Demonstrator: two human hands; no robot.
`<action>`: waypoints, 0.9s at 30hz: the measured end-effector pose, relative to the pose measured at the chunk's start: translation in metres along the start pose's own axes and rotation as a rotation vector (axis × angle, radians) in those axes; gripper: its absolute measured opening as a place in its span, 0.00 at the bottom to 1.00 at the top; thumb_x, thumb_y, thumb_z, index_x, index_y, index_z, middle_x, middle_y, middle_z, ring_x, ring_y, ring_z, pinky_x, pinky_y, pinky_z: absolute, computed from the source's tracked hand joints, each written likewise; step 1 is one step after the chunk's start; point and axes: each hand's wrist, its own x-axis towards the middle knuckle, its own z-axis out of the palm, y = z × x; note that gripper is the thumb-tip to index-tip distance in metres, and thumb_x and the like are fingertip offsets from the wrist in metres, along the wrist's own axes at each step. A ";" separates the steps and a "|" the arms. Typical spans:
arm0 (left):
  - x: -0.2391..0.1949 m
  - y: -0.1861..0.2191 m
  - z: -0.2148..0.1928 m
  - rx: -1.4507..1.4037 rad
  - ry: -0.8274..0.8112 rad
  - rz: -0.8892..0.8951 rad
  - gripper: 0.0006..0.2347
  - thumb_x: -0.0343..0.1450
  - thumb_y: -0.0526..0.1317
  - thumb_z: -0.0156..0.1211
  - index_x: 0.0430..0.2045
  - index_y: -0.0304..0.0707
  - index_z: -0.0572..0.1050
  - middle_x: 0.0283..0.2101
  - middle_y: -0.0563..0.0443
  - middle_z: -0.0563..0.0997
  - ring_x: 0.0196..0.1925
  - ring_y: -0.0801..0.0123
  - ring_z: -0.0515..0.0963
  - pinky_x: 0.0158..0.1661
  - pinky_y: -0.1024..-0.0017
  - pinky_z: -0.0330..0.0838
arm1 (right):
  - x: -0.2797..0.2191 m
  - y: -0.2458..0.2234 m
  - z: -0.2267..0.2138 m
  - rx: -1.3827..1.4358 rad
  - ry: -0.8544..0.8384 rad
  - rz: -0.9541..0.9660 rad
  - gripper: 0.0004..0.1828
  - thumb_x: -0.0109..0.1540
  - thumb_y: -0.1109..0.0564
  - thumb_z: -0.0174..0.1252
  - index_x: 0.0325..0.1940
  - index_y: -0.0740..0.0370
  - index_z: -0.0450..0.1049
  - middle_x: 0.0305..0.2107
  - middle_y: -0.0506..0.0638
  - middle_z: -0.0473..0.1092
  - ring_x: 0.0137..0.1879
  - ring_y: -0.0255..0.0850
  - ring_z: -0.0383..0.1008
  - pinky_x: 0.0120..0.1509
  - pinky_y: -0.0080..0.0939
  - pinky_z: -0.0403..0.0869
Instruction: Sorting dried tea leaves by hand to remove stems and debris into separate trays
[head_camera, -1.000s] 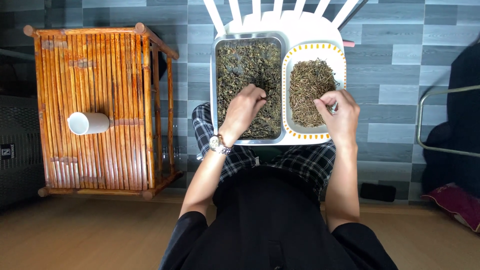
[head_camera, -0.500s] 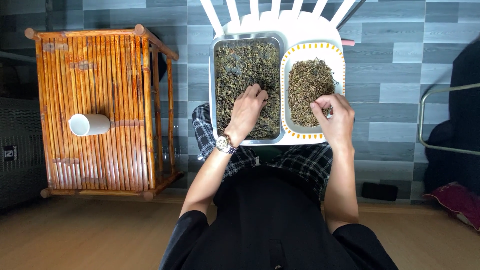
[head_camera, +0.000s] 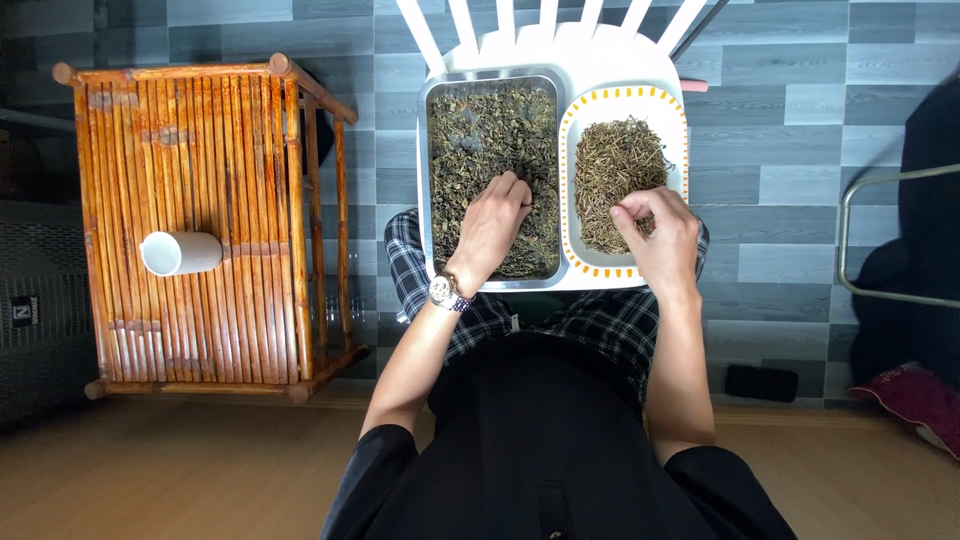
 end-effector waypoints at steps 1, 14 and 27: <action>-0.002 -0.001 0.000 0.001 0.001 0.001 0.10 0.66 0.33 0.70 0.29 0.42 0.71 0.32 0.54 0.69 0.42 0.60 0.78 0.39 0.65 0.77 | -0.001 0.003 0.005 0.000 0.002 -0.001 0.03 0.67 0.63 0.67 0.41 0.62 0.78 0.31 0.51 0.73 0.40 0.44 0.74 0.43 0.43 0.73; -0.008 0.020 -0.022 -0.081 0.018 -0.035 0.03 0.73 0.34 0.60 0.34 0.39 0.71 0.34 0.52 0.69 0.41 0.59 0.78 0.37 0.67 0.77 | -0.001 -0.006 0.045 0.066 -0.058 -0.131 0.04 0.62 0.62 0.68 0.40 0.58 0.79 0.29 0.49 0.73 0.38 0.45 0.76 0.45 0.46 0.75; -0.041 0.044 -0.014 -0.138 0.119 0.010 0.03 0.74 0.37 0.60 0.36 0.39 0.74 0.36 0.51 0.73 0.44 0.57 0.80 0.39 0.66 0.78 | -0.003 -0.039 0.065 0.057 -0.175 -0.173 0.04 0.66 0.56 0.63 0.40 0.59 0.78 0.28 0.49 0.72 0.37 0.42 0.75 0.44 0.40 0.74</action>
